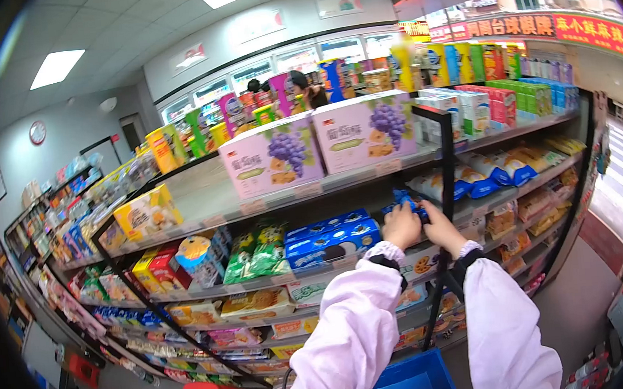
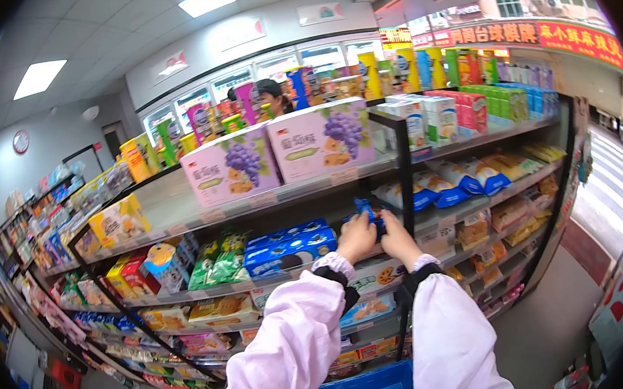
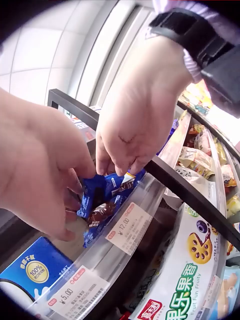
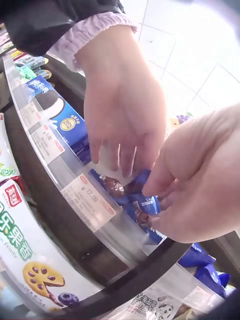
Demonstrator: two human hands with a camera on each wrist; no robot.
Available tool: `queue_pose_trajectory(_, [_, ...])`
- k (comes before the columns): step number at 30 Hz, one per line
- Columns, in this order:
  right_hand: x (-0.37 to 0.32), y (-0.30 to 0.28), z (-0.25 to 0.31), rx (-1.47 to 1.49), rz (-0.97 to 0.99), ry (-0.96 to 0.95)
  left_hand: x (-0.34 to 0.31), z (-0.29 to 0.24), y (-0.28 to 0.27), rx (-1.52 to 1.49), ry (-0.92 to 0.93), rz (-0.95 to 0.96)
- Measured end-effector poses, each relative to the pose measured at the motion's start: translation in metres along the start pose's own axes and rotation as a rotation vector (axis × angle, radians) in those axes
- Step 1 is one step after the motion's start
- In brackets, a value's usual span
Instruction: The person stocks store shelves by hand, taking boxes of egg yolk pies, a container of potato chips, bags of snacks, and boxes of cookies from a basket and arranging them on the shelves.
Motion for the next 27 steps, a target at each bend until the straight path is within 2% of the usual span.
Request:
queue_pose_trajectory(4, [-0.010,-0.006,0.012,-0.071,-0.004,0.010,-0.010,0.002,0.001,-0.096,0.211,-0.080])
queue_pose_trajectory(6, [-0.020,-0.011,0.026,-0.074,-0.080,-0.033,-0.027,-0.001,-0.008,-0.208,0.284,-0.132])
queue_pose_trajectory(9, [-0.057,-0.025,0.060,-0.052,-0.196,-0.115,-0.082,-0.020,-0.037,-0.342,0.415,-0.170])
queue_pose_trajectory(10, [-0.077,-0.027,0.073,-0.030,-0.206,-0.132,-0.103,-0.016,-0.042,-0.413,0.408,-0.140])
queue_pose_trajectory(12, [-0.127,-0.022,0.091,0.022,-0.189,-0.112,-0.164,-0.018,-0.062,-0.581,0.326,-0.078])
queue_pose_trajectory(13, [-0.154,-0.014,0.094,0.051,-0.157,-0.082,-0.191,0.005,-0.053,-0.646,0.197,-0.016])
queue_pose_trajectory(15, [-0.211,0.014,0.094,0.224,0.006,0.015,-0.255,0.034,-0.056,-0.499,0.271,-0.009])
queue_pose_trajectory(18, [-0.305,0.073,0.077,0.333,0.322,0.144,-0.357,0.104,-0.048,-0.713,-0.117,0.100])
queue_pose_trajectory(19, [-0.337,0.091,0.070,0.368,0.421,0.209,-0.386,0.113,-0.062,-0.575,-0.227,0.142])
queue_pose_trajectory(21, [-0.389,0.114,0.066,0.417,0.603,0.320,-0.447,0.151,-0.072,-0.647,-0.391,0.117])
queue_pose_trajectory(23, [-0.424,0.126,0.070,0.329,0.707,0.232,-0.496,0.175,-0.088,-0.728,-0.551,0.078])
queue_pose_trajectory(27, [-0.441,0.147,0.099,0.348,0.877,0.175,-0.542,0.187,-0.131,-0.727,-0.636,0.001])
Point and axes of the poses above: each hand's wrist, its own x-axis towards the middle knuckle, its own y-axis out of the palm, z = x × y, the point moved 6 cm from there along x, towards the middle knuckle, and after that the axes turned 12 degrees about -x, right-handed, at the moved point
